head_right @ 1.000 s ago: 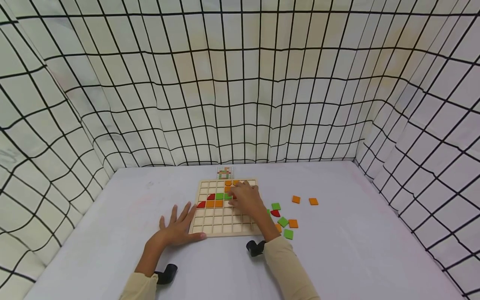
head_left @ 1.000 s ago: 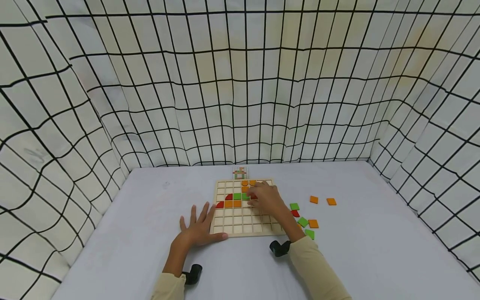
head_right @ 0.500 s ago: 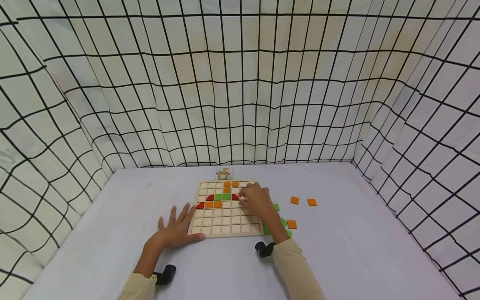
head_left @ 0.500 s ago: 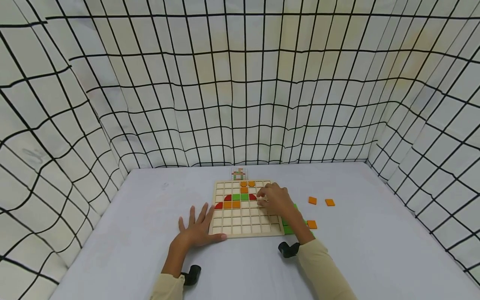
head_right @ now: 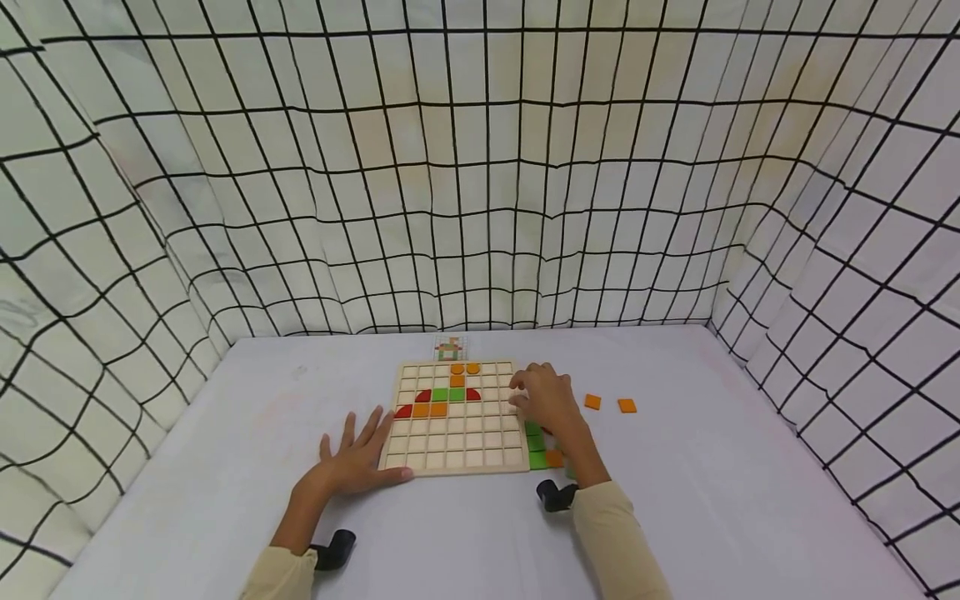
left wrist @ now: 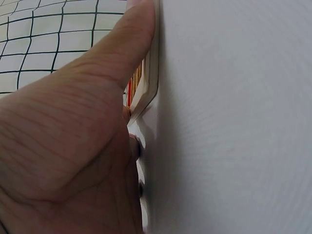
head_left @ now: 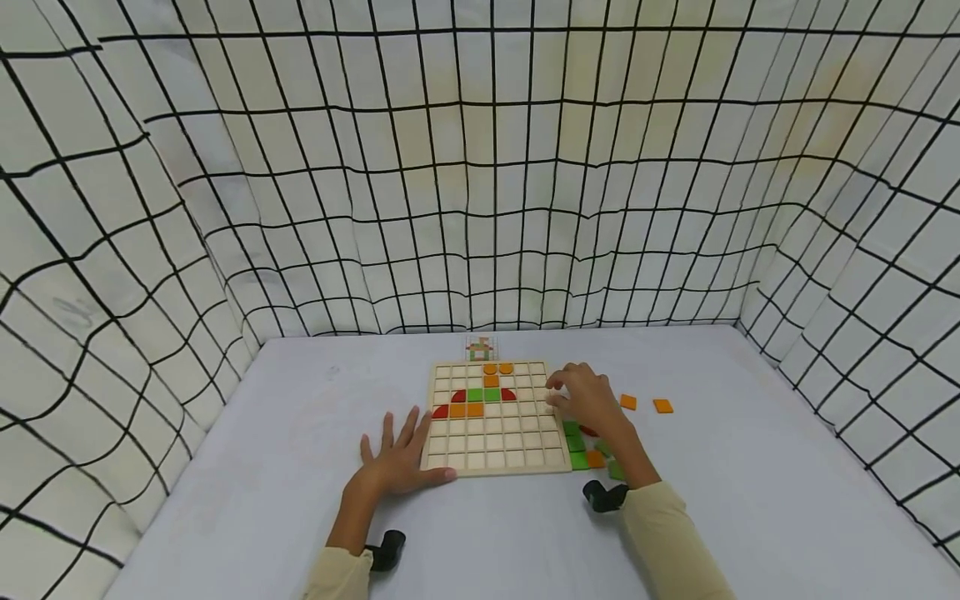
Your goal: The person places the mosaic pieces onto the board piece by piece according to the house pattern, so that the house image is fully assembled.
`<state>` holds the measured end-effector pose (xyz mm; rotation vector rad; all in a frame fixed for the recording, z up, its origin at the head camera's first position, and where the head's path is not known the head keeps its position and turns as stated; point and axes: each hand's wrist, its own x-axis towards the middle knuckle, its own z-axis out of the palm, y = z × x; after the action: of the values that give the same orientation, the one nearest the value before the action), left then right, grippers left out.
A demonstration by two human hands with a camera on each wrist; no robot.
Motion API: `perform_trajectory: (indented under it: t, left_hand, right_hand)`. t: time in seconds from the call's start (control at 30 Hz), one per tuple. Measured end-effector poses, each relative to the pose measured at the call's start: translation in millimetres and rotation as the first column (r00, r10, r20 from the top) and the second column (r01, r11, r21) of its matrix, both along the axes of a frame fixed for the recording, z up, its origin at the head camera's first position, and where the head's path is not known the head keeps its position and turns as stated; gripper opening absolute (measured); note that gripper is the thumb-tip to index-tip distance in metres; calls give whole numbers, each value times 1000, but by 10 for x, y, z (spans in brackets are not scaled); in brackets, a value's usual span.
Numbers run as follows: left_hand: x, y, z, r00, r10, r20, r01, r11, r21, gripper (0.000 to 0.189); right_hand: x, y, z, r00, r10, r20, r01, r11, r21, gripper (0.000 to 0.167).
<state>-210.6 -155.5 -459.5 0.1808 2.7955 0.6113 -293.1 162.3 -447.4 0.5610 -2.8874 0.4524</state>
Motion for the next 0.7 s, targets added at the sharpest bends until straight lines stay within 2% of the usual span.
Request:
perform_trajectory:
  t: [0.3, 0.7]
  left_hand:
    - [-3, -4, -9, 1000, -1, -3, 1, 1000, -1, 110]
    - [-15, -6, -28, 1000, 7, 8, -6, 1000, -5, 111]
  right_hand:
    - [-14, 348, 6, 996, -80, 50, 83, 995, -55, 21]
    - [-15, 610, -3, 980, -171, 105, 181, 978, -100, 21]
